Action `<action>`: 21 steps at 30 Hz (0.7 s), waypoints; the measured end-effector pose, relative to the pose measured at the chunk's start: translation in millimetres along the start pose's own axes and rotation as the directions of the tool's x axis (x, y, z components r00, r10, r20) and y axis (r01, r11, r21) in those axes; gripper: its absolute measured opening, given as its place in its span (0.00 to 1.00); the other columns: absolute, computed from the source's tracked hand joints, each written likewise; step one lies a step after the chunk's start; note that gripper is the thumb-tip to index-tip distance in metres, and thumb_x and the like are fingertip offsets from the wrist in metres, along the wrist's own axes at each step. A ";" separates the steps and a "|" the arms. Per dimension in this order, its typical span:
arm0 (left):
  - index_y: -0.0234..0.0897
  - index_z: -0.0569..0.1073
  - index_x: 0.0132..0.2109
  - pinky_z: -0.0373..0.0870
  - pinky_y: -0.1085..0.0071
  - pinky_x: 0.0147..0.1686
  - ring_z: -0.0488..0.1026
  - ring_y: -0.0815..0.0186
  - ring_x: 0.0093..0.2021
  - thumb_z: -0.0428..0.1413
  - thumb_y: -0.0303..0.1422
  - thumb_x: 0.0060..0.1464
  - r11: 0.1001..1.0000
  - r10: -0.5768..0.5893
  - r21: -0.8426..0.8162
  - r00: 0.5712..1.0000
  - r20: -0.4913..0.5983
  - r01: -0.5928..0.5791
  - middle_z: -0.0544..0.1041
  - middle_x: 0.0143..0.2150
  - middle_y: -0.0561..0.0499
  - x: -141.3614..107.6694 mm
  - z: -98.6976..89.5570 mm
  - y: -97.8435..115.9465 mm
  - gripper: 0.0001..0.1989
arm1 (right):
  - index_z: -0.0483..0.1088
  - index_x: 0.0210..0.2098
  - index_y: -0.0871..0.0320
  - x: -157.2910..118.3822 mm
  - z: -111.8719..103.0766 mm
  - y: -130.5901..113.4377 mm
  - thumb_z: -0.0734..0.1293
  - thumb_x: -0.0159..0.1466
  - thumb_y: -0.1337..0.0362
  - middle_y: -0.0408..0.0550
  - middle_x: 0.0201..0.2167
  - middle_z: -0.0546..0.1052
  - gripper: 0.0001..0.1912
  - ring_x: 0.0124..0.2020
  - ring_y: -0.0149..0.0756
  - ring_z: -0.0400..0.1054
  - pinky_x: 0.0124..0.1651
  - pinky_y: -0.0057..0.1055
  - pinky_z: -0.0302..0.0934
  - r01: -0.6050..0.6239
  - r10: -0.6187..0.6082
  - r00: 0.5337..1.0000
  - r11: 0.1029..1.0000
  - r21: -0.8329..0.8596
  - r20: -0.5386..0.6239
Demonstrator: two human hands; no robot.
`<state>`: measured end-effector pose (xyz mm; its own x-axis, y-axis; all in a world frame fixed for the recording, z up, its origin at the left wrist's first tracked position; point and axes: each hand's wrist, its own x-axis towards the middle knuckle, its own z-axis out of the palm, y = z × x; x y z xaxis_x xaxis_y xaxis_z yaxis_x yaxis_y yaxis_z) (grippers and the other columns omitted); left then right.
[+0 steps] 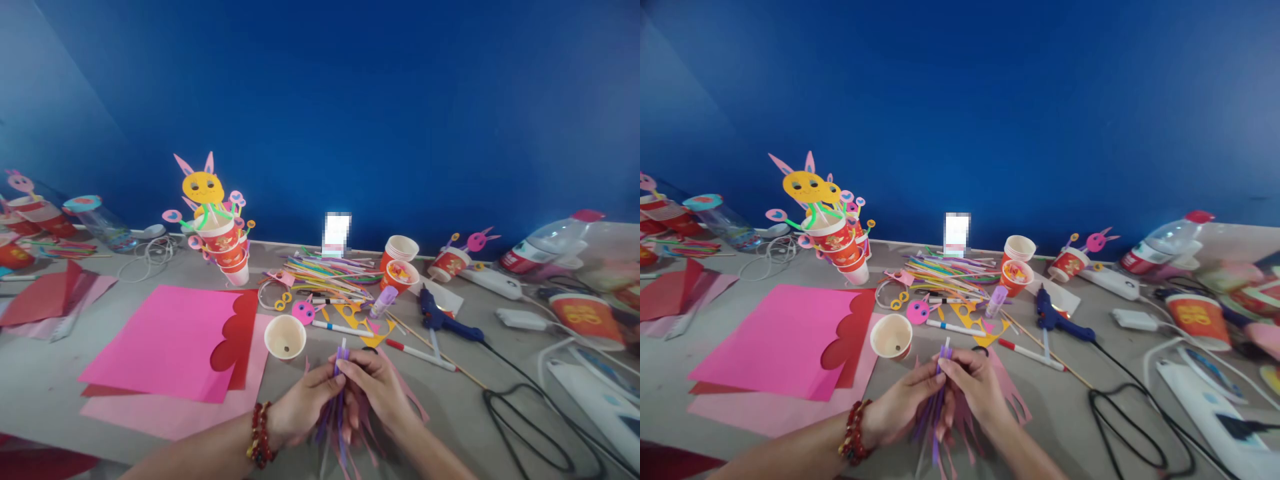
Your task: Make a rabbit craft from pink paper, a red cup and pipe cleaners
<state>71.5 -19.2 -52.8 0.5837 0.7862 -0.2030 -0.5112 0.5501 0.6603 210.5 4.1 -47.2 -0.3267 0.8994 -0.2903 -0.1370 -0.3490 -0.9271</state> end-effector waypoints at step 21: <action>0.34 0.66 0.35 0.67 0.72 0.21 0.66 0.72 0.15 0.59 0.46 0.54 1.000 0.000 -0.020 0.998 -0.058 -0.001 0.65 0.17 0.59 -2.1 4.4 -3.1 0.18 | 0.77 0.31 0.61 0.7 0.8 -1.7 0.72 0.54 0.44 0.39 0.12 0.68 0.24 0.15 0.31 0.66 0.17 0.23 0.55 0.007 -0.010 0.999 0.996 -0.086 -0.037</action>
<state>74.6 -23.9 -51.3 0.5460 0.8012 -0.2448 -0.5243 0.5547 0.6461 209.8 5.1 -45.6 -0.2908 0.9119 -0.2895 -0.0579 -0.3188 -0.9461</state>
